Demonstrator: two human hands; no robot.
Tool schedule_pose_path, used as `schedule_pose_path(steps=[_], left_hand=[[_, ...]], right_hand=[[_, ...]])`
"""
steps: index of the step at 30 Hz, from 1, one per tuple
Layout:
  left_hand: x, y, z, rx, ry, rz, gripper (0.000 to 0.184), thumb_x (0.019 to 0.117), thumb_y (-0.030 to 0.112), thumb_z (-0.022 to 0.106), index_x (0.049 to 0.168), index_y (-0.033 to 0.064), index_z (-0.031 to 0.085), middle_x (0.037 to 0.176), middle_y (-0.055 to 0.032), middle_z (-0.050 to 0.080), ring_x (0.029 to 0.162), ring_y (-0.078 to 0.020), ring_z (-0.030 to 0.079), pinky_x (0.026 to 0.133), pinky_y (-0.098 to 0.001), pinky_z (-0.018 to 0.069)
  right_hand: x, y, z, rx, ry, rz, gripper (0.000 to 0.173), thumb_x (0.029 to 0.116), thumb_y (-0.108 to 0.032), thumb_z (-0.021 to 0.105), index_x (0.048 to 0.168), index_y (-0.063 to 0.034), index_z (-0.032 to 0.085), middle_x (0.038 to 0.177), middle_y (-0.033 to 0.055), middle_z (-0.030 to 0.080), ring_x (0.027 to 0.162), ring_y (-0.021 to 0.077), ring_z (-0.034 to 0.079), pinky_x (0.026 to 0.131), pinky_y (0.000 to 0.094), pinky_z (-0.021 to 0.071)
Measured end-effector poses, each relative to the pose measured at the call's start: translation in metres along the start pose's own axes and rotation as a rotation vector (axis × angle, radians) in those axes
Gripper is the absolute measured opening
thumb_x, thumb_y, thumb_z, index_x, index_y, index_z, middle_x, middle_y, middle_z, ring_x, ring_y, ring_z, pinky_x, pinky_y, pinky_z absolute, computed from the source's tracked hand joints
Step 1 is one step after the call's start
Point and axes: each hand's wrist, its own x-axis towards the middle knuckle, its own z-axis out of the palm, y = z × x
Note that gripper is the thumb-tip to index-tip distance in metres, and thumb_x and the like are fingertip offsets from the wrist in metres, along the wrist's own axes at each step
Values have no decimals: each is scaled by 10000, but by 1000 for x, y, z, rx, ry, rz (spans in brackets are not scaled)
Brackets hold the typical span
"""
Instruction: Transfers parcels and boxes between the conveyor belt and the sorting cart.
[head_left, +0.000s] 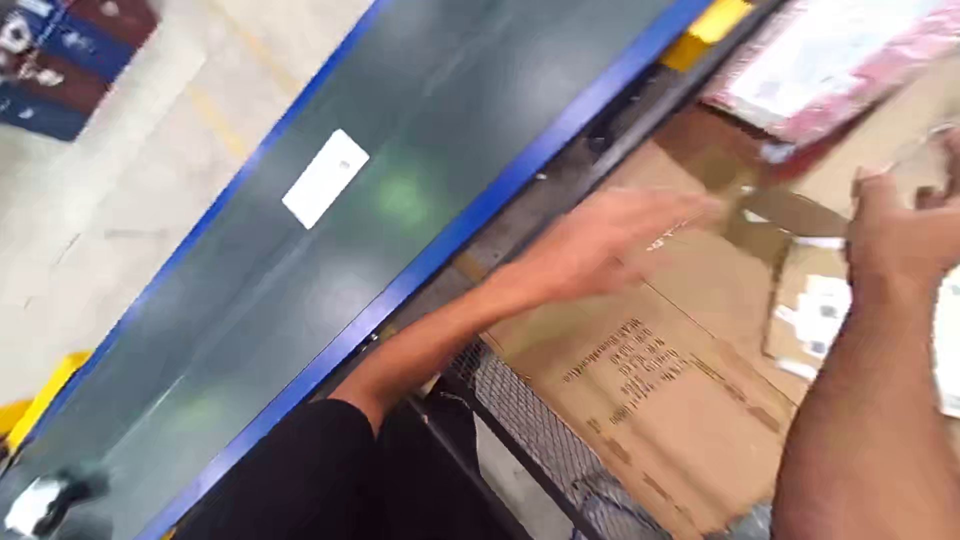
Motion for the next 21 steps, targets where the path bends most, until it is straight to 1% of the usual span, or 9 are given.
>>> schedule_pose_path(steps=[3,6,8,9,10,13,17,19,21], left_hand=[[-105,-133,-75,325,168,-461,543,978,259,671,1458,44,536,1482,-133,557,1408,-246,498,1195,-427,400],[-178,-258,-169,503,294,-880,879,907,473,718,1550,-17,374,1597,-264,364,1482,-431,347,1208,-595,296],[-204,-317,-203,544,214,-1054,1066,820,618,745,1600,38,306,1670,-241,225,1521,-522,178,1157,-762,187],[-209,-335,-210,514,151,-1092,1076,810,642,749,1600,54,316,1675,-231,220,1520,-535,162,1130,-802,179],[-209,-349,-210,475,112,-1087,1026,819,643,745,1576,58,375,1660,-225,268,1508,-524,218,1115,-797,228],[-200,-352,-201,399,112,-974,862,787,521,830,1432,24,548,1539,-243,440,1412,-486,404,1072,-705,395],[-191,-314,-192,315,8,-914,897,725,423,911,1437,34,529,1430,-309,510,1336,-543,450,991,-773,395],[-197,-294,-174,198,-52,-858,796,798,405,861,1409,5,544,1355,-334,557,1291,-526,509,1038,-740,394],[-217,-269,-152,32,21,-797,669,883,333,774,1379,-56,547,1296,-325,606,1239,-453,585,1067,-635,436]], right_hand=[[-43,-33,102,-37,-183,-225,644,1000,-459,587,1500,-69,474,1521,185,497,1419,320,469,1159,542,397],[-86,-97,191,94,-294,-267,534,1017,-363,596,1438,-38,544,1426,175,590,1328,291,561,1119,498,452],[-104,-143,242,172,-361,-265,501,1013,-328,611,1424,-48,556,1375,142,630,1269,243,609,1070,466,508],[-109,-167,264,211,-404,-249,507,1007,-323,628,1430,-57,549,1354,126,644,1244,215,628,1051,445,531],[-113,-191,284,255,-456,-211,526,998,-326,649,1440,-65,536,1339,118,653,1214,196,647,1024,429,553],[-125,-249,339,437,-647,43,608,998,-347,663,1502,-86,448,1341,114,650,1144,205,685,957,431,594],[-141,-299,400,766,-686,341,638,997,-305,675,1510,-45,400,1336,149,647,1146,261,683,947,470,601],[-148,-322,399,830,-626,488,633,989,-263,690,1503,-28,406,1335,182,641,1159,290,668,954,473,585],[-158,-334,393,844,-598,585,704,969,-279,716,1529,-23,375,1328,211,639,1178,322,653,963,502,570]])
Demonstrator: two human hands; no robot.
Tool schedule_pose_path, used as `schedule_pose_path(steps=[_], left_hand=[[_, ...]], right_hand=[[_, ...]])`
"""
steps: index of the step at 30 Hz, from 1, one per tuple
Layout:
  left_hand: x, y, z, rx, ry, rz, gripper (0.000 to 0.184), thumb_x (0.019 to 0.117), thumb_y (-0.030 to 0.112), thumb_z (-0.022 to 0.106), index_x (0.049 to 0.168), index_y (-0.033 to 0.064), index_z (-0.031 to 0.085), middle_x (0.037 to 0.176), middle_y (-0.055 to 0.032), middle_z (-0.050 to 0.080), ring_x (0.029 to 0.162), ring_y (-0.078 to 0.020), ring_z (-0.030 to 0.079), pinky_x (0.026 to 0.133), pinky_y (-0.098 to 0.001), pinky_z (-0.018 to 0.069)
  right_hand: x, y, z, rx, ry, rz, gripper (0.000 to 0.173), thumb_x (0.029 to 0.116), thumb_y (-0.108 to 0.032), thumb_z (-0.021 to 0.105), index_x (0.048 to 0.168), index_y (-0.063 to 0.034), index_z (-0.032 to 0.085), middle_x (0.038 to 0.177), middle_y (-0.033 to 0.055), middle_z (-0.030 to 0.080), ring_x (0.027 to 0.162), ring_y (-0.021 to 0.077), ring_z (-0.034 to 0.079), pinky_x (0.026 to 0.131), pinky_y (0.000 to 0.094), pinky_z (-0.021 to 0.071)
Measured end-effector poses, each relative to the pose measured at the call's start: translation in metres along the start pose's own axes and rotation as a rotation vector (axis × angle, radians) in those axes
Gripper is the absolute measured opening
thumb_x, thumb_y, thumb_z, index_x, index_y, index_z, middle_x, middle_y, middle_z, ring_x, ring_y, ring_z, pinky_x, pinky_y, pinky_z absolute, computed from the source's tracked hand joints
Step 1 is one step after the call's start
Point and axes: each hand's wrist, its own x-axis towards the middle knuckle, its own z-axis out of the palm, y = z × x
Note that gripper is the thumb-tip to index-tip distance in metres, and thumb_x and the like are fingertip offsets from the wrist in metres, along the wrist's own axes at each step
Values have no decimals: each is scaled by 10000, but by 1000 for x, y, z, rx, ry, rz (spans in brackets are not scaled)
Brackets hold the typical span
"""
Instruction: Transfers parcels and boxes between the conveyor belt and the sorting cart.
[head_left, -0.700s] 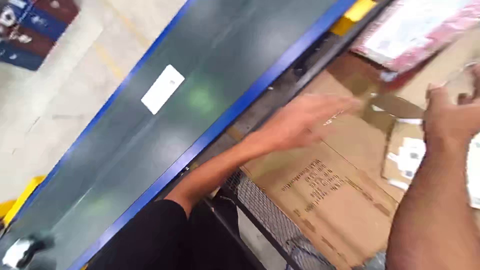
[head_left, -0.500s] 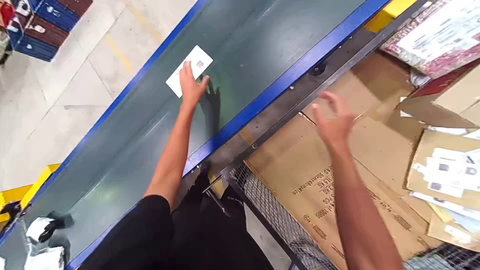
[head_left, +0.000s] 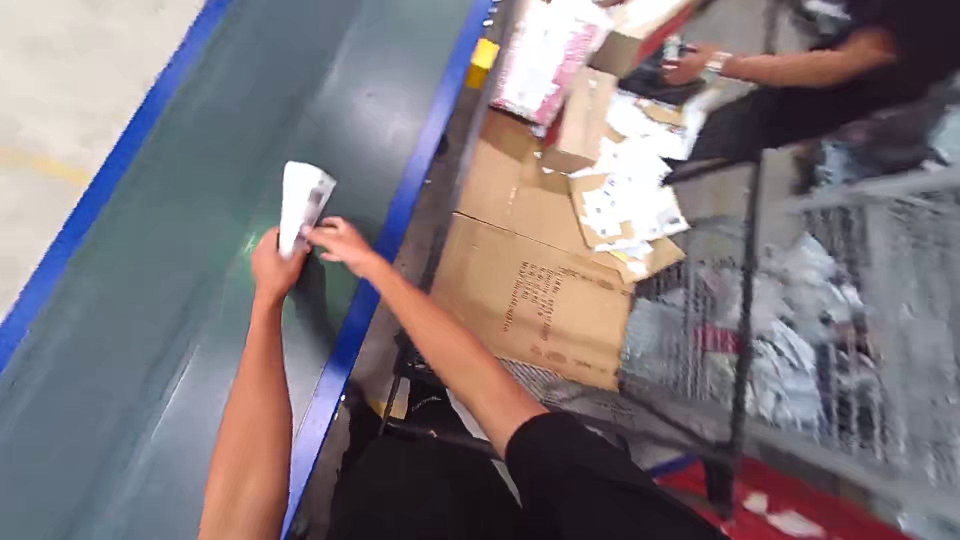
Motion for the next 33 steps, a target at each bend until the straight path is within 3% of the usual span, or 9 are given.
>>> schedule_pose_path(steps=[4,7,10,13,17,21,25,30,33], left_hand=[[-80,12,27,-517,-1,-39,810,843,229,793,1490,-43,390,1369,-221,585,1226,-223,614,1053,-405,525],[-134,31,39,-740,-136,-95,796,840,105,801,1493,-28,366,1312,-165,631,1135,-180,674,975,-383,591],[-172,37,51,-754,-329,-82,718,837,75,777,1456,-13,425,1202,-130,698,1021,-181,720,890,-367,624],[-193,29,58,-682,-406,-12,681,858,135,778,1446,-4,463,1198,-121,717,1010,-214,731,878,-366,626],[-216,9,60,-615,-346,12,629,867,143,768,1411,-15,495,1165,-102,730,983,-169,733,866,-323,621],[-240,-4,53,-557,-244,-56,665,887,125,751,1464,-5,448,1186,-107,721,971,-149,730,865,-313,614],[-280,-21,43,-484,-116,-129,551,934,138,713,1426,-2,507,1198,-126,718,1024,-181,722,912,-365,604],[-363,-49,31,-409,-15,-277,401,990,179,655,1345,1,597,1205,-145,709,1066,-221,714,945,-418,597],[-409,-70,21,-377,130,-352,345,998,169,618,1306,16,631,1185,-131,718,1043,-208,719,935,-407,598]], right_hand=[[-30,36,-12,-64,9,-140,698,897,-210,792,1472,3,457,1271,221,650,1105,306,675,931,489,580],[-73,60,-43,-24,4,-227,534,886,-124,782,1342,45,560,1200,203,682,1059,248,691,957,433,578],[-128,78,-102,125,101,-141,519,945,-116,712,1394,36,500,1112,195,713,937,246,727,857,433,615],[-166,87,-203,83,405,-123,523,958,-191,712,1402,-8,505,1099,170,713,926,237,724,824,432,623],[-193,69,-400,22,958,-141,615,943,-341,735,1426,-31,513,1230,192,669,1062,270,689,907,475,595],[-232,51,-522,86,1321,-17,849,950,-337,715,1585,-47,233,1426,293,506,1229,410,587,953,556,547],[-219,82,-497,-143,1080,50,685,980,-359,667,1536,-72,387,1384,234,584,1174,368,641,927,534,566],[-163,170,-341,-290,683,-43,546,1031,-246,603,1495,-15,431,1342,242,607,1123,329,670,915,482,582],[-156,200,-243,-504,715,-203,456,1028,-206,571,1417,26,520,1262,243,642,1045,303,681,910,456,567]])
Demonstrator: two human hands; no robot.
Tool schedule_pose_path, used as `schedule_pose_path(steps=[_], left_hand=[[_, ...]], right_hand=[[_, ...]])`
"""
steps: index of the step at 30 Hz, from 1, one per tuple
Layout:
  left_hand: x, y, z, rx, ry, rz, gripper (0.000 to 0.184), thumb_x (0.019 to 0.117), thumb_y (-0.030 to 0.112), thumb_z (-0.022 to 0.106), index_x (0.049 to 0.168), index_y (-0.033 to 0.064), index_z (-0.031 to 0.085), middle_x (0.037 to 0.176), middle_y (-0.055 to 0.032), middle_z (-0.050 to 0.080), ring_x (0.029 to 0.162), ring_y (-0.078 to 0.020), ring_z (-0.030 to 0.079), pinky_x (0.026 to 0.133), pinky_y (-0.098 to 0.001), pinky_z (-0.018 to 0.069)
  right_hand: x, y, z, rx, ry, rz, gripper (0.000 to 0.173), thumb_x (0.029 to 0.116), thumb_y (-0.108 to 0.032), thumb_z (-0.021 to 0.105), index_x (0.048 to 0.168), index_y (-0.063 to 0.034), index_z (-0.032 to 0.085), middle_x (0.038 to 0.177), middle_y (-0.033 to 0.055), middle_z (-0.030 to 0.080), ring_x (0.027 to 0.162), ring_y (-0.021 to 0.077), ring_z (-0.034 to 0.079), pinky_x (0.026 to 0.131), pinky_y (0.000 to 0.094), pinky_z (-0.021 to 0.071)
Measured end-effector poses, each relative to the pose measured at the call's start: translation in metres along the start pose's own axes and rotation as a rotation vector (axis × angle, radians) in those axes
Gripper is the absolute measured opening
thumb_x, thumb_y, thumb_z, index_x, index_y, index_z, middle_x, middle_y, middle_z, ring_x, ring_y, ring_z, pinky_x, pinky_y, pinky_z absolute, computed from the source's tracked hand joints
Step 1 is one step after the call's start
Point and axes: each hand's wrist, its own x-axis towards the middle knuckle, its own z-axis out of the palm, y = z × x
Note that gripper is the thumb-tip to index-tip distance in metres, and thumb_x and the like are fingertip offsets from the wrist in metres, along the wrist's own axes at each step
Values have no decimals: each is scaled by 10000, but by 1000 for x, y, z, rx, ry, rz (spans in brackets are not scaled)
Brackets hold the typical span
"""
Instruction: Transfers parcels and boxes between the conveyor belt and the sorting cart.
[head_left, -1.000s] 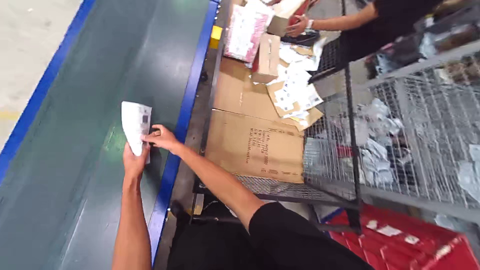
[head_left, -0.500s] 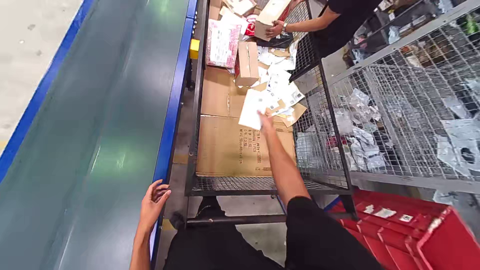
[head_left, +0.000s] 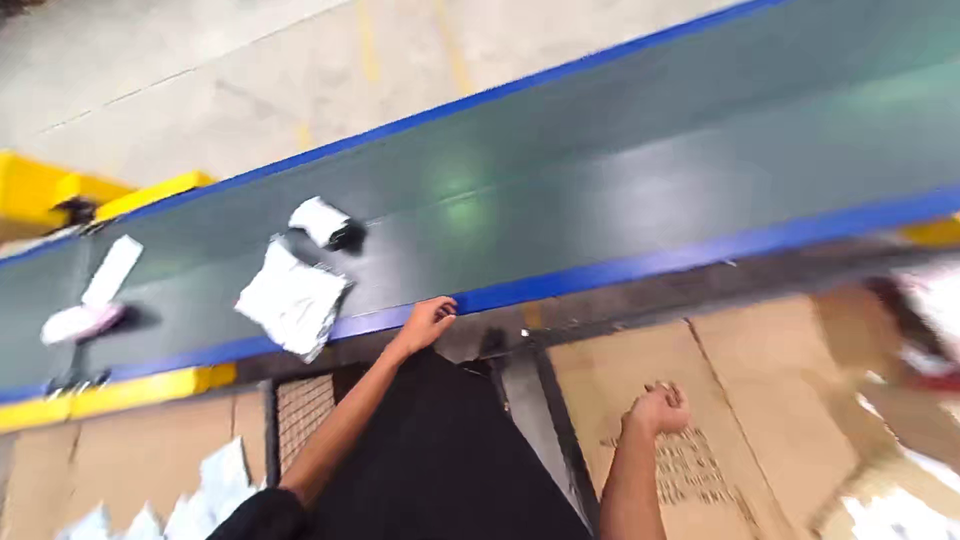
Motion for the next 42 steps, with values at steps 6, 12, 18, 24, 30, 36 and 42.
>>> schedule_pose_path(steps=[6,12,18,24,30,36,42], left_hand=[[-64,-62,-91,261,684,-101,398,986,216,640,1322,2,633,1251,-180,677,1178,-292,652,1045,-451,525],[-88,-122,-185,429,900,-308,1072,674,757,778,1489,109,522,1588,-222,399,1463,-510,310,1165,-721,220],[-56,-150,-220,224,507,-327,1425,476,846,804,1595,99,335,1597,-230,366,1473,-459,318,1124,-695,323],[-42,-133,-225,103,326,-199,1042,638,582,906,1376,-44,519,1314,-309,588,1240,-448,565,1059,-625,451],[14,-89,-171,-16,12,-189,850,814,368,852,1457,-32,464,1294,-299,618,1183,-402,625,1026,-603,493],[69,2,-67,-198,-25,-40,592,876,239,806,1342,-28,557,1178,-188,682,1022,-209,685,928,-442,576],[99,162,56,-307,-249,267,341,948,172,700,1213,-28,620,1006,-67,738,862,-110,731,799,-328,638]], right_hand=[[-125,-125,87,-102,-122,-395,429,1042,-278,563,1329,40,592,1268,226,656,1179,291,645,1021,422,519],[-254,-284,248,-247,-848,-920,832,849,-540,762,1457,-35,502,1415,185,583,1300,289,573,1038,491,514],[-324,-335,367,-683,-915,-1090,1139,648,-518,932,1591,-236,359,1521,237,446,1329,525,458,910,761,458],[-301,-294,299,-430,-818,-541,909,729,-586,844,1485,-216,501,1211,182,692,1077,359,680,877,618,557],[-142,-251,72,550,-710,295,565,983,-564,545,1382,-164,534,1157,153,670,951,311,688,740,505,604],[10,-226,-138,623,-23,-378,815,1044,-469,511,1658,-184,57,1685,82,247,1499,207,359,1196,452,390],[-48,-165,-95,257,-535,-108,980,897,-366,770,1621,-35,198,1559,218,436,1408,299,479,1155,468,427]])
